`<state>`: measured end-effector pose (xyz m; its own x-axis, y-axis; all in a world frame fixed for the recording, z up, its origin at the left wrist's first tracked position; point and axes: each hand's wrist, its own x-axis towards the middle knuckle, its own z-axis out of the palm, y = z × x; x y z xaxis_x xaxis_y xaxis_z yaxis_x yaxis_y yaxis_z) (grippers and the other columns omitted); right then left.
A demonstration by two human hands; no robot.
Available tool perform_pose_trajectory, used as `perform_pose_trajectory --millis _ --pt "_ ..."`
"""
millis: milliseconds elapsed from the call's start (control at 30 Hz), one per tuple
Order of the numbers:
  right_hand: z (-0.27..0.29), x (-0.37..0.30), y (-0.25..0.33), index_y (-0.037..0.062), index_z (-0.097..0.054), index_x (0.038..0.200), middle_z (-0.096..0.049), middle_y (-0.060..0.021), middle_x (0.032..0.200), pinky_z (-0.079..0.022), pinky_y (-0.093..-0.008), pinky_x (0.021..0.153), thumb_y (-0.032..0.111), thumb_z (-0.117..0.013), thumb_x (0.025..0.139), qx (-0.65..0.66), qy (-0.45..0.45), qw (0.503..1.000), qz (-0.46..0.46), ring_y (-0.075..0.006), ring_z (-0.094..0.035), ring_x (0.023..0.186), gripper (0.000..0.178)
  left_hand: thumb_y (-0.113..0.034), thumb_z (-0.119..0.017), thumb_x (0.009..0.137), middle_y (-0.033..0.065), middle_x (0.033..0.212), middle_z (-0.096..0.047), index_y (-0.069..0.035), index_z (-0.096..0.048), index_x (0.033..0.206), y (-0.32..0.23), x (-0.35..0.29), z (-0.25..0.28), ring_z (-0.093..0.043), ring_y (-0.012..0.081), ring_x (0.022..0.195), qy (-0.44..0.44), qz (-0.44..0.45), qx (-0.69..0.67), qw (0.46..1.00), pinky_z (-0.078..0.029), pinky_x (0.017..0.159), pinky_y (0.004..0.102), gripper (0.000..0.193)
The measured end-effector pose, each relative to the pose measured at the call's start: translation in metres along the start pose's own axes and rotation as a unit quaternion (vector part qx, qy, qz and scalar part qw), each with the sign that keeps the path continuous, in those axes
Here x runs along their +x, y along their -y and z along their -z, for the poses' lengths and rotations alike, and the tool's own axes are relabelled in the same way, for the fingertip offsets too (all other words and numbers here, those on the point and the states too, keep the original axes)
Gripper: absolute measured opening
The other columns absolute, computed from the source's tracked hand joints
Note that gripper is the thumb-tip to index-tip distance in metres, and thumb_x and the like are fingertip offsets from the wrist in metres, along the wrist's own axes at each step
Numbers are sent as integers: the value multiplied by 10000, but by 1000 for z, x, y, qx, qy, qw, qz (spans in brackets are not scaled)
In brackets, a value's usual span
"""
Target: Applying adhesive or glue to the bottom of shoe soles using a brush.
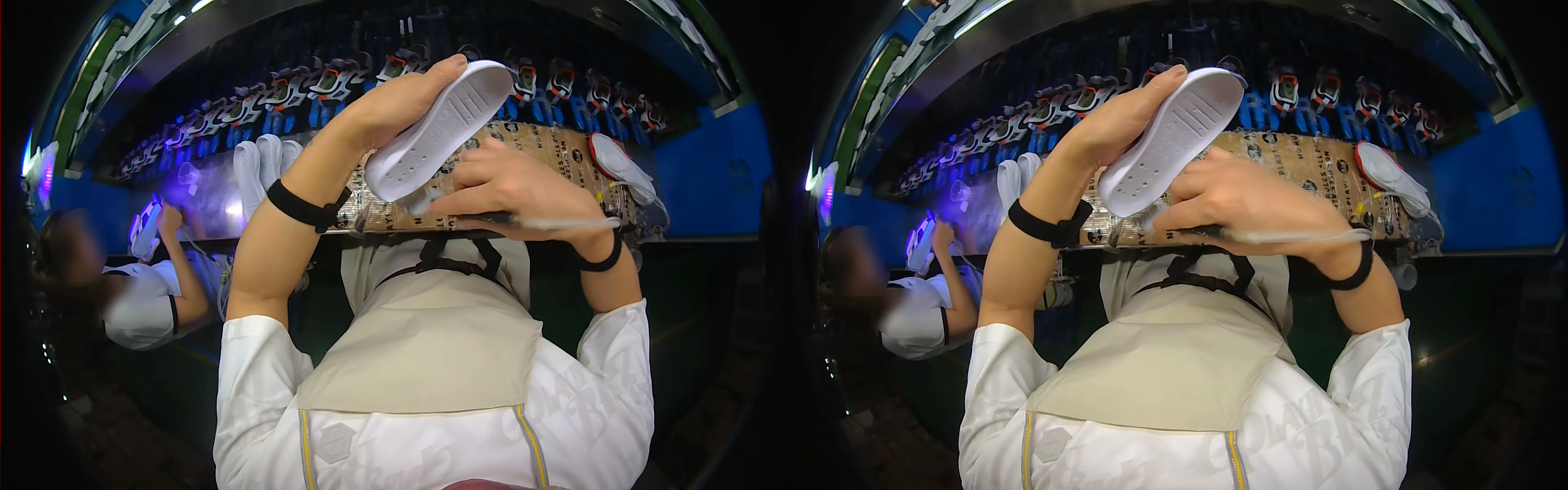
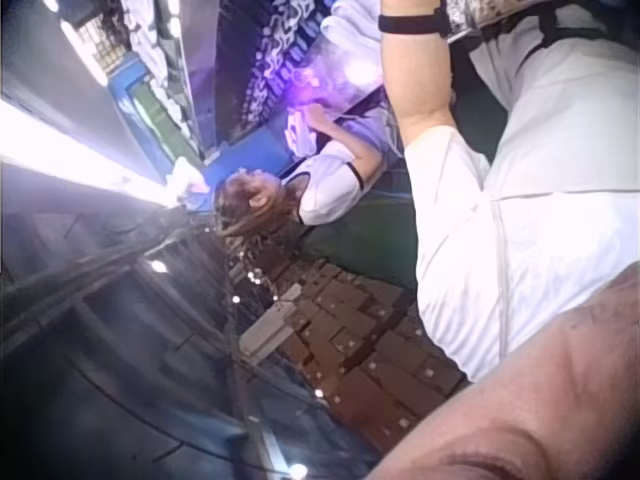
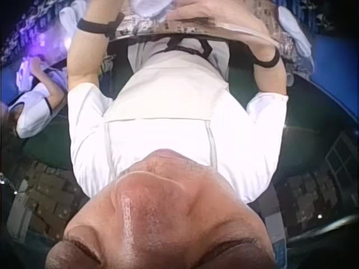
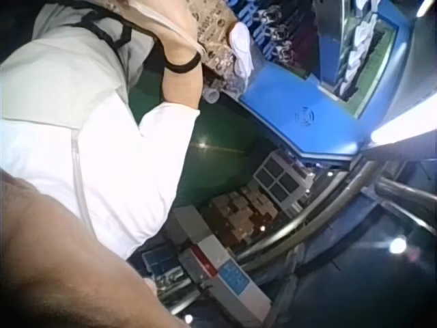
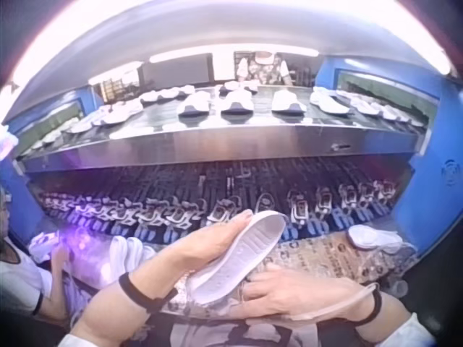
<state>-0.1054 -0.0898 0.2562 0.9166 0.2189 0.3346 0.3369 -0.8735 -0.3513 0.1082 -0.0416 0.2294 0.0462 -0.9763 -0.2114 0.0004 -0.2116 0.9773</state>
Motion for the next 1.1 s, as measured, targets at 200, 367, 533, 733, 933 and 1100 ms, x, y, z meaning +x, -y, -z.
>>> perform_pose_trajectory --millis 200,367,533,733,933,1100 --pt "6 -6 -1 81 -749 1095 -692 -100 1034 -447 -460 967 76 -765 802 6 30 998 -46 -325 -625 1056 294 -580 -436 1065 116 1135 -707 -38 -669 1293 -8 -3 -2 -653 135 990 8 44 55 997 -513 879 278 633" --pt "2 -12 -9 115 -740 1166 -620 -62 881 -419 -399 804 130 -760 845 64 -50 995 -56 -272 -585 867 322 -512 -400 1100 79 1153 -704 -43 -656 1310 8 -5 5 -647 106 991 22 34 26 999 -512 872 256 574" --pt "3 -13 -10 121 -731 1181 -629 -61 907 -421 -404 812 145 -749 868 73 34 997 -8 -265 -589 886 315 -551 -371 1092 128 1144 -710 -53 -677 1282 24 -16 6 -667 152 980 -34 31 -34 998 -530 860 288 615" --pt "-4 -16 -18 89 -734 1142 -668 -84 972 -467 -418 850 56 -752 819 44 21 998 -32 -287 -636 988 326 -569 -317 1094 117 1132 -722 -48 -640 1318 57 -26 23 -682 170 992 -26 28 -73 997 -542 888 309 652" --pt "-9 -24 -24 77 -752 1099 -646 -68 887 -436 -375 819 119 -784 812 97 -37 994 -38 -237 -588 851 292 -695 -186 1043 175 1235 -689 -17 -552 1401 109 -35 53 -666 295 1171 26 -60 -250 966 -543 1019 466 850" --pt "-29 -41 -32 41 -757 1043 -733 -57 942 -492 -300 788 49 -708 824 237 -195 928 -210 -156 -648 795 224 -788 -219 975 346 1575 -317 -43 -281 1589 154 -92 40 -418 580 1369 -87 -100 -540 831 -311 1137 720 968"
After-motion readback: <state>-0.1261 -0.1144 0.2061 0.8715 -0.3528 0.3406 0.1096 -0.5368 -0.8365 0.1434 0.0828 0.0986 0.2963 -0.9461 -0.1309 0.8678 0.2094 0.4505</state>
